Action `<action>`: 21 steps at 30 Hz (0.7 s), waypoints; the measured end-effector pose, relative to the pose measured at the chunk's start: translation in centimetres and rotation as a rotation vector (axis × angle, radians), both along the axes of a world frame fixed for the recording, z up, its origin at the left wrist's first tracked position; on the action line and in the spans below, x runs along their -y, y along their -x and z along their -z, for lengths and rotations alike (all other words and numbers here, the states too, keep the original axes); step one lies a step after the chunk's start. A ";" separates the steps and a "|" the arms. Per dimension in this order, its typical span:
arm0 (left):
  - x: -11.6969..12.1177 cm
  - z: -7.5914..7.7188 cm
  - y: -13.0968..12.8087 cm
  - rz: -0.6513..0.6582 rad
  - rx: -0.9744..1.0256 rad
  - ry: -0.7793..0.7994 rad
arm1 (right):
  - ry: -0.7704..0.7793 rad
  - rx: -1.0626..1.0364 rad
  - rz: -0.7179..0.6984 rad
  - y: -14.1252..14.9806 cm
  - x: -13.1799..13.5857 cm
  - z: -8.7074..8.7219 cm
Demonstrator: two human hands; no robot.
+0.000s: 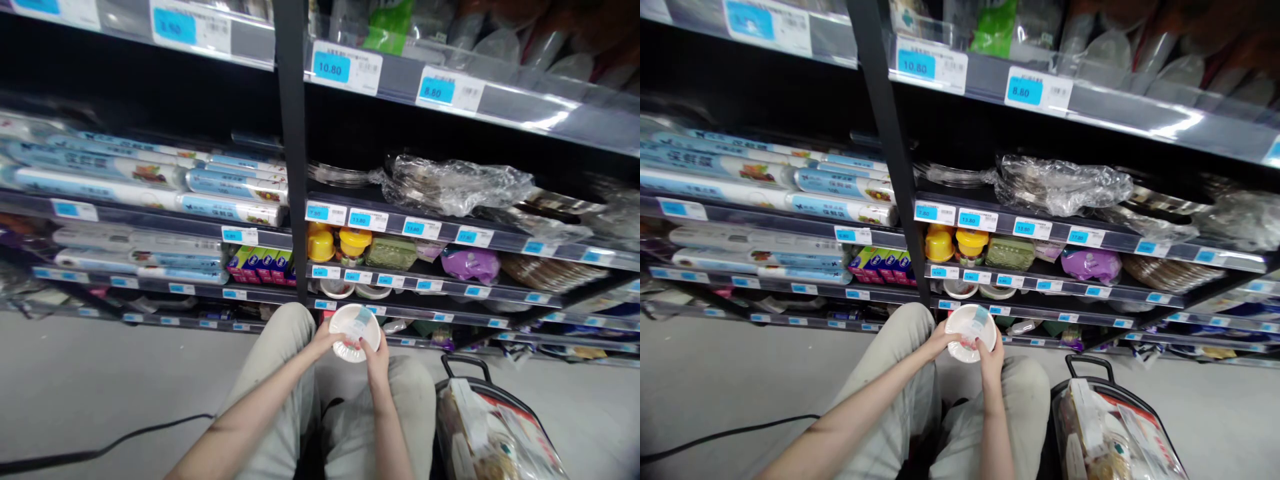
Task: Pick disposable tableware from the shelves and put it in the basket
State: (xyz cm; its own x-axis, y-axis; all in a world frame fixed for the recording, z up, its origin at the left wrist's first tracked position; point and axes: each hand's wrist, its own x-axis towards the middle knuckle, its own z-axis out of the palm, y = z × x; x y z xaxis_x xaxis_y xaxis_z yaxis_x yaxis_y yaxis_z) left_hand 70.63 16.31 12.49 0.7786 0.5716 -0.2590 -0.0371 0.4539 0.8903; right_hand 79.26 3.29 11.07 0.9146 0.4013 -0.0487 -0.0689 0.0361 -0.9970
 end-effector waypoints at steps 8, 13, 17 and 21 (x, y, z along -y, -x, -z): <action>0.0 -0.2 -0.1 0.009 0.008 0.013 | 0.014 -0.007 0.002 -0.1 0.1 0.0; 0.0 -0.2 -0.2 0.032 0.037 0.032 | -0.026 -0.093 -0.032 -0.5 -0.1 1.2; -0.1 0.1 -0.2 0.054 0.041 0.034 | -0.080 -0.196 -0.084 -0.6 -0.3 2.4; -0.6 0.6 0.0 0.059 0.011 0.046 | -0.049 -0.206 -0.065 -0.4 -0.3 2.8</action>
State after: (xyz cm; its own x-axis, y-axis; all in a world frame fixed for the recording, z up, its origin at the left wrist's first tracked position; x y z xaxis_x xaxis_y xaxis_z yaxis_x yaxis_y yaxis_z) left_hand 70.63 16.87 11.89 0.8136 0.5121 -0.2752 -0.0183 0.4957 0.8683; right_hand 79.70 3.60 8.27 0.8597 0.4654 -0.2105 -0.2744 0.0731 -0.9588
